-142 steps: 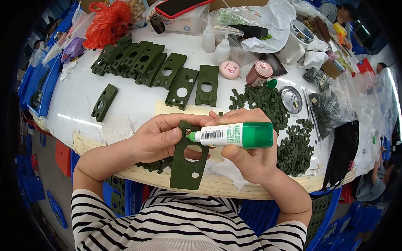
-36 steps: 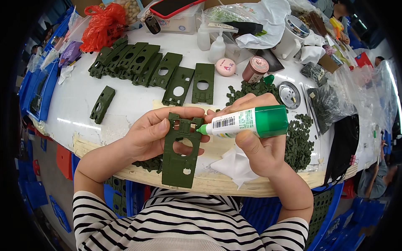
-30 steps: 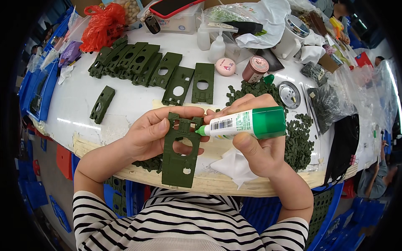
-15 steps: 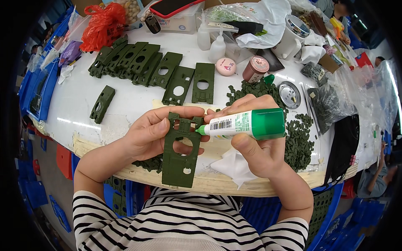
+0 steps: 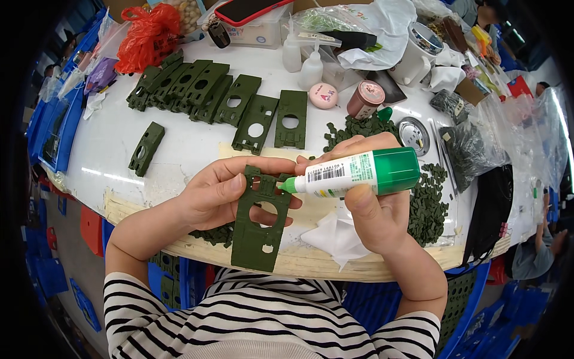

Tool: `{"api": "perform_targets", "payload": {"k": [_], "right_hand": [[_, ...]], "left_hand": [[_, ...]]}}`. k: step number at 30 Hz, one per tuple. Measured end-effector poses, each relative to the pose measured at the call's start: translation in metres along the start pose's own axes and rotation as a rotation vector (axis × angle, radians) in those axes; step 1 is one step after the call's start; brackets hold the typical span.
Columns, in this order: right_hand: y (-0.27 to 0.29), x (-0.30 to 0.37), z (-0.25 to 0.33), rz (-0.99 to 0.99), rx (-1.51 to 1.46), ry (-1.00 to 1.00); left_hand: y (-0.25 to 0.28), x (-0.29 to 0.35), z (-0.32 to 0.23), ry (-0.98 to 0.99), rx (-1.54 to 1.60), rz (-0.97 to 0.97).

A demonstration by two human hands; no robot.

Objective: Assembling plastic toy tank models by gluing components together.

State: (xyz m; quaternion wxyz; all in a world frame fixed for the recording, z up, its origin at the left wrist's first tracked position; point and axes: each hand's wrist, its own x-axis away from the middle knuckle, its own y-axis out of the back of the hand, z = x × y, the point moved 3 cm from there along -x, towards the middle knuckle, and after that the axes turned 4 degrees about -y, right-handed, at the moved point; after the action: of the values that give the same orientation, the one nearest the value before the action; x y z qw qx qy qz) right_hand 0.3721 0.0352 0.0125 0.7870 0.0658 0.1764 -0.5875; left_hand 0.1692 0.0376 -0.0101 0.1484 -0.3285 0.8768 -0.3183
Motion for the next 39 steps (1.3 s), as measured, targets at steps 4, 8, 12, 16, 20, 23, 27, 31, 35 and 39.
{"api": "perform_targets", "payload": {"k": [4,8,12,16,20,23,27,31,35,39], "right_hand": [[-0.002,-0.001,0.000,0.012,-0.074,0.000],[0.004,-0.001,-0.002,-0.078,-0.152,-0.020],[0.007,-0.001,0.006,-0.088,-0.094,-0.051],[0.017,0.001,0.004,-0.078,-0.133,-0.029],[0.014,0.002,0.000,-0.092,-0.153,0.008],[0.013,0.005,-0.003,-0.088,-0.130,0.005],[0.007,0.007,0.000,-0.029,-0.051,0.044],[-0.001,0.008,0.006,0.012,0.022,0.047],[-0.002,0.010,0.010,0.034,0.076,0.035],[-0.004,0.011,0.015,0.040,0.096,0.021]], "left_hand": [[0.001,0.002,0.002,0.026,0.001,0.007],[0.002,0.003,-0.007,-0.025,-0.076,-0.014],[0.014,0.023,-0.041,-0.343,-0.177,-0.175],[0.053,0.096,-0.059,-0.736,-0.471,-0.487],[0.078,0.160,-0.039,-0.723,-0.721,-0.908],[0.080,0.168,-0.028,-0.621,-1.083,-1.026],[0.072,0.167,-0.025,-0.499,-1.499,-1.146],[0.071,0.162,-0.031,-0.402,-1.821,-1.199],[0.074,0.158,-0.039,-0.229,-1.981,-1.284],[0.079,0.161,-0.050,-0.138,-2.060,-1.333]]}}
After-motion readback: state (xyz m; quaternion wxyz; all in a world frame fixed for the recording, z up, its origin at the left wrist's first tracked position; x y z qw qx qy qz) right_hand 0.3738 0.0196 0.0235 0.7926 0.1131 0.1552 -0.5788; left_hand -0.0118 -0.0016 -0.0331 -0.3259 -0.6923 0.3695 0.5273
